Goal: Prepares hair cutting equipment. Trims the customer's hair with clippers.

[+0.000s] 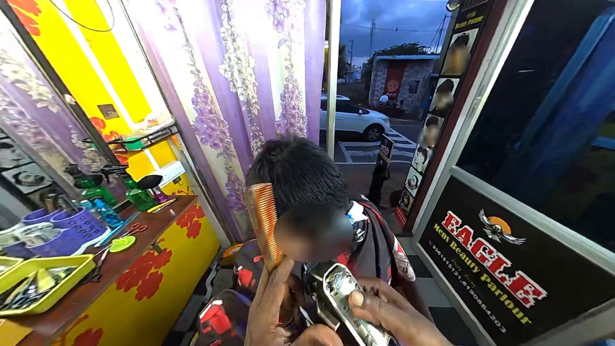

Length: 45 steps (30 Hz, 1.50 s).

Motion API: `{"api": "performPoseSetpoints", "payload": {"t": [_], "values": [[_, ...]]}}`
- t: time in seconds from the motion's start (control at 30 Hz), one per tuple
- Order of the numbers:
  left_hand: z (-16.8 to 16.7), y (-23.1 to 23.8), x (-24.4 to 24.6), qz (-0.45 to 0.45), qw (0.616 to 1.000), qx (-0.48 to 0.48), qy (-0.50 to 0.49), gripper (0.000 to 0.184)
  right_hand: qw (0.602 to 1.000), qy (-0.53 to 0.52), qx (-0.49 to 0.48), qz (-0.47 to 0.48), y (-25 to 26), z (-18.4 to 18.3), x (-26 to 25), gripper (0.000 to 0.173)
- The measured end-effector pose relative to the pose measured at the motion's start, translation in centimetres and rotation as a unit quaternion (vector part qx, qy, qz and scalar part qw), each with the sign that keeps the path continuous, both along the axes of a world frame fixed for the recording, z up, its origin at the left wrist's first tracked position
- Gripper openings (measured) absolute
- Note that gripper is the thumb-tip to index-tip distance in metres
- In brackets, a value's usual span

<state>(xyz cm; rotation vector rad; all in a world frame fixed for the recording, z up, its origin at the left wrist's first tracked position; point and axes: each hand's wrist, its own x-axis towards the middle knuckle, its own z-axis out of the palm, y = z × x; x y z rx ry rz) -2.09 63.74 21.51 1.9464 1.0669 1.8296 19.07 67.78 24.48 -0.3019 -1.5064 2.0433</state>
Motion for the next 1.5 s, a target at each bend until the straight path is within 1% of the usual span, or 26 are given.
{"api": "performPoseSetpoints", "payload": {"t": [0.07, 0.1, 0.23, 0.37, 0.43, 0.53, 0.6, 0.67, 0.7, 0.73, 0.77, 0.8, 0.83, 0.87, 0.9, 0.93, 0.97, 1.0, 1.07, 1.1, 1.13, 1.17, 1.23, 1.37, 1.5], "values": [[-0.2, 0.2, -0.2, -0.026, 1.0, 0.013, 0.0, 0.083, 0.999, 0.011, 0.002, 0.032, 0.0, -0.5, -0.2, 0.027], [-0.5, 0.3, -0.4, -0.024, 0.999, 0.028, 0.01, 0.08, 0.999, 0.017, 0.003, 0.046, 0.1, -0.8, -0.3, 0.026], [-1.9, 0.4, -1.2, 0.031, 0.993, 0.106, 0.052, 0.074, 0.998, -0.008, 0.0, 0.066, -0.5, -1.4, -0.9, 0.028], [-2.5, 0.3, -1.4, 0.061, 0.988, 0.136, 0.032, 0.07, 0.998, -0.026, 0.001, 0.055, -1.4, -1.2, -1.5, 0.024], [-2.5, 0.2, -1.6, 0.059, 0.989, 0.133, 0.012, 0.066, 0.999, -0.033, 0.008, 0.039, -1.9, -1.2, -2.1, 0.023], [-2.5, 0.4, -2.3, 0.039, 0.991, 0.126, 0.002, 0.067, 0.999, -0.034, 0.014, 0.007, -2.8, -1.2, -3.1, 0.021], [-2.4, 1.0, -2.9, 0.015, 0.991, 0.131, -0.004, 0.067, 0.999, -0.04, 0.021, -0.019, -3.4, -1.1, -3.8, 0.023], [-1.9, 1.8, -3.6, -0.029, 0.99, 0.134, -0.016, 0.069, 0.994, -0.068, 0.044, -0.071, -3.8, -0.4, -4.2, 0.028], [-1.5, 2.1, -4.2, -0.046, 0.99, 0.135, -0.012, 0.071, 0.985, -0.104, 0.074, -0.116, -4.0, 0.3, -4.1, 0.032], [-0.7, 2.5, -5.3, -0.04, 0.989, 0.142, 0.005, 0.071, 0.966, -0.151, 0.121, -0.169, -4.0, 1.0, -3.7, 0.036], [0.5, 3.0, -6.9, -0.017, 0.987, 0.157, 0.025, 0.067, 0.934, -0.21, 0.178, -0.226, -3.9, 1.8, -3.2, 0.041], [2.0, 3.7, -8.7, 0.012, 0.984, 0.175, 0.043, 0.058, 0.887, -0.275, 0.236, -0.285, -3.7, 2.5, -2.8, 0.043], [3.8, 4.6, -10.6, 0.043, 0.978, 0.194, 0.06, 0.049, 0.827, -0.341, 0.289, -0.341, -3.6, 3.0, -2.6, 0.044], [5.5, 5.8, -12.3, 0.067, 0.974, 0.203, 0.081, 0.045, 0.757, -0.402, 0.337, -0.39, -3.6, 3.3, -2.6, 0.044], [7.1, 7.2, -13.7, 0.076, 0.971, 0.2, 0.111, 0.047, 0.694, -0.449, 0.374, -0.422, -3.4, 3.6, -2.7, 0.044], [8.4, 9.0, -14.8, 0.075, 0.968, 0.189, 0.15, 0.053, 0.654, -0.48, 0.394, -0.432, -3.0, 3.8, -2.8, 0.046], [9.5, 10.7, -15.4, 0.062, 0.965, 0.169, 0.193, 0.064, 0.642, -0.503, 0.394, -0.424, -2.6, 3.9, -2.8, 0.047], [10.2, 12.2, -15.7, 0.039, 0.961, 0.133, 0.238, 0.078, 0.651, -0.518, 0.379, -0.406, -2.1, 4.0, -2.9, 0.047], [11.1, 14.4, -15.6, -0.044, 0.952, 0.047, 0.3, 0.111, 0.679, -0.53, 0.343, -0.374, -1.0, 4.0, -3.0, 0.045], [11.2, 15.2, -15.6, -0.094, 0.948, 0.014, 0.303, 0.125, 0.687, -0.529, 0.334, -0.369, -0.6, 4.0, -3.1, 0.045], [11.1, 15.9, -15.5, -0.139, 0.946, -0.018, 0.292, 0.133, 0.691, -0.526, 0.329, -0.37, -0.4, 4.0, -3.2, 0.045], [10.8, 16.6, -15.5, -0.163, 0.946, -0.038, 0.277, 0.139, 0.692, -0.525, 0.327, -0.373, -0.3, 4.0, -3.3, 0.045], [10.6, 17.0, -15.0, -0.179, 0.947, -0.039, 0.264, 0.138, 0.694, -0.522, 0.317, -0.381, -0.4, 4.2, -3.7, 0.046], [10.1, 17.7, -14.2, -0.186, 0.954, -0.001, 0.233, 0.125, 0.676, -0.512, 0.342, -0.406, -0.3, 3.6, -4.0, 0.046], [9.7, 18.3, -13.6, -0.196, 0.956, 0.017, 0.218, 0.122, 0.667, -0.5, 0.362, -0.417, -0.3, 3.5, -4.1, 0.047]]}}
